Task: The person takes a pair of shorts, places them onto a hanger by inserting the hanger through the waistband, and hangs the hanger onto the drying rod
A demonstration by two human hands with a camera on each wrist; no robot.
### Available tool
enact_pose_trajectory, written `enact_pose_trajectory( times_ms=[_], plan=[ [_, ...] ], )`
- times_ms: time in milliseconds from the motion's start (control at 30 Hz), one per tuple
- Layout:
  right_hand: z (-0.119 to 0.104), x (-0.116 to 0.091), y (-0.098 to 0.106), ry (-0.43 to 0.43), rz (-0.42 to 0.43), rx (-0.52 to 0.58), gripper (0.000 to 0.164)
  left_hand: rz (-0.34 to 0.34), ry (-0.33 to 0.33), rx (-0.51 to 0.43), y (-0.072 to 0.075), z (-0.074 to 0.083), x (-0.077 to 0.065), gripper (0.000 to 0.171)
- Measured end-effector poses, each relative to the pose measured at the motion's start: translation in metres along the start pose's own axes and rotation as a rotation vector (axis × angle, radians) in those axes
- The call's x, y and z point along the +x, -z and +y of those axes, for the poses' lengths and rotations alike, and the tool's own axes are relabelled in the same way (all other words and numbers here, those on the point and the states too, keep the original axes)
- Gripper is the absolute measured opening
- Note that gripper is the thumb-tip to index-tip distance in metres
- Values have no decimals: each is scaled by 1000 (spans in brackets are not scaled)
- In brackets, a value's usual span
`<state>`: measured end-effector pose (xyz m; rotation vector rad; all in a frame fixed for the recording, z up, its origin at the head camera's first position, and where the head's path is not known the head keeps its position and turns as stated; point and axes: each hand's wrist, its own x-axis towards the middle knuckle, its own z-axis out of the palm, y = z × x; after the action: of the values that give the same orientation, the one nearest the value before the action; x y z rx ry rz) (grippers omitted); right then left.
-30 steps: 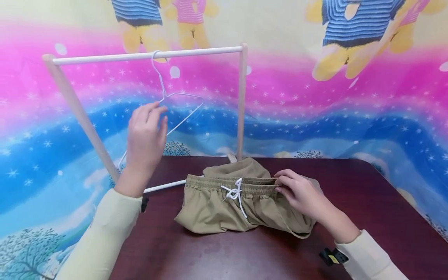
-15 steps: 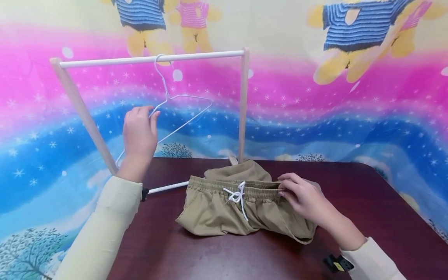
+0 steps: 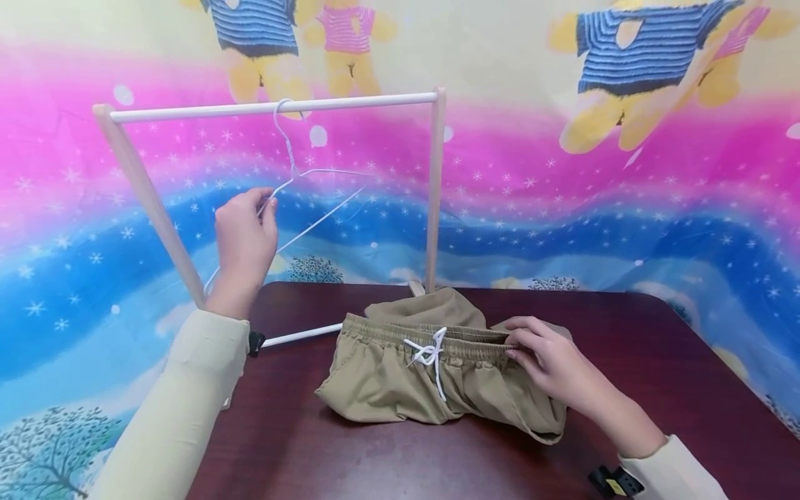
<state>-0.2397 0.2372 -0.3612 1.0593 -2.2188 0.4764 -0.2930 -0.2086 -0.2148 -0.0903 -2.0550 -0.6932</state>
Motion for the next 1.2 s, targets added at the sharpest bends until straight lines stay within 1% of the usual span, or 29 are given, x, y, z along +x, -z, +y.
enact_pose_trajectory(
  times_ms=[100,200,267,333,433,600,733,833,900,967,1033,1067,1200],
  plan=[
    [1,-2,1,7,6,10,27,12,12,19,1,2,0,27],
    [2,-5,2,6,-3,15,18,17,44,37,1,4,-1,29],
    [2,-5,2,4,-8,15,17,24,70,45,2,5,-1,30],
    [2,-6,2,-2,-8,6,18,32,90,43,2,5,-1,29],
    [1,-6,2,-9,0,-4,27,55,97,41,1,6,-1,28],
    [2,-8,4,-24,-1,-13,28,121,61,42,-5,9,3,30],
    [4,-12,5,-33,-14,-9,22,180,18,32,-7,13,9,32],
    [6,-14,3,-39,-16,-8,16,225,-18,5,-8,17,12,33],
    [7,-15,2,-41,-12,-12,17,246,-48,-23,-9,20,11,33],
    [8,-16,1,-39,-3,-15,21,262,-84,-54,-10,23,6,32],
    [8,-16,0,-35,7,-12,27,281,-124,-74,-11,27,-3,31],
    [8,-17,-1,-33,13,-8,30,296,-141,-85,-11,28,-9,29],
    [8,-17,-1,-22,32,31,34,390,-186,-141,-7,33,-36,24]
  ],
)
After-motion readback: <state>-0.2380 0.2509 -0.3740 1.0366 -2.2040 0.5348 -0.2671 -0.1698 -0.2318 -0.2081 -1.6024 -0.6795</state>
